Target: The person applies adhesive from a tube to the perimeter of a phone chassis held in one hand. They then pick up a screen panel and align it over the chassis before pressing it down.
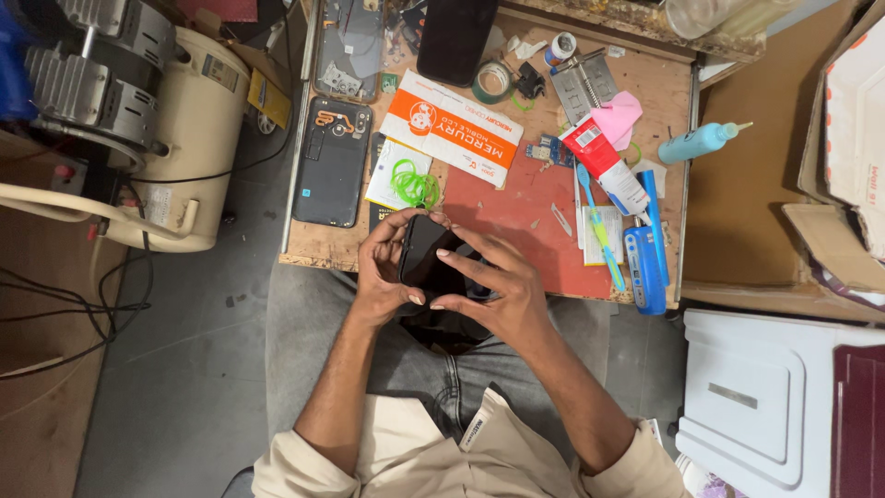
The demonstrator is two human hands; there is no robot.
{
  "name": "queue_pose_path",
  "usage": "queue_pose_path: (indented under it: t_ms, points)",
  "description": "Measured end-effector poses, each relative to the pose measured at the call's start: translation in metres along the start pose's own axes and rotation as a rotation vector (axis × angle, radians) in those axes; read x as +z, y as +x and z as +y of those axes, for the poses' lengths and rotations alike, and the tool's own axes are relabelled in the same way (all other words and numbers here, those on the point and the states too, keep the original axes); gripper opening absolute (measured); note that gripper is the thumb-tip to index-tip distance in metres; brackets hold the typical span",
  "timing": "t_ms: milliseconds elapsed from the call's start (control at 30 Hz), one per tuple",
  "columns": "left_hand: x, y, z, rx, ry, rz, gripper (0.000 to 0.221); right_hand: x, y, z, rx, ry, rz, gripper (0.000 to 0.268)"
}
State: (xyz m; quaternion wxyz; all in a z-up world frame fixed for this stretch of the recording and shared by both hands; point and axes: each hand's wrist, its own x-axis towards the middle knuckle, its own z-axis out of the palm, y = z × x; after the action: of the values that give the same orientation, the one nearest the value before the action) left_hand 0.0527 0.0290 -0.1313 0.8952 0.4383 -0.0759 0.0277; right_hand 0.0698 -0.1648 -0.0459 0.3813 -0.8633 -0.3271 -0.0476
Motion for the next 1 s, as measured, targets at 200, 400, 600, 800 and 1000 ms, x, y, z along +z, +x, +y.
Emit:
queue_pose_path:
  t_ms: [200,400,600,800,1000]
  points:
    - [-0.0011,-0.0005,-0.001,-0.027,-0.008,0.01,0.118,-0.0002,-0.001,0.0013,-0.008,-0.003,0.002,0.064]
    - [-0.0007,0.0006,0.0008,-0.001,0.011,-0.008,0.115,0.0002,0.0003,0.0011,-0.012,0.0,-0.001,0.065]
    - [0.0017,0.0001,0.0031,-0.002,-0.01,-0.013,0.113,0.0003,0.0,0.0016,-0.016,0.0,0.002,0.066]
    - [0.0002,0.0005,0.0027,0.009,0.011,-0.019,0.114,0.0021,-0.0004,0.0035,-0.02,-0.016,0.005,0.067]
    - [-0.0006,0.001,0.0003,0.006,0.001,-0.011,0.116,0.0019,-0.0003,0.0026,-0.035,-0.016,0.014,0.068]
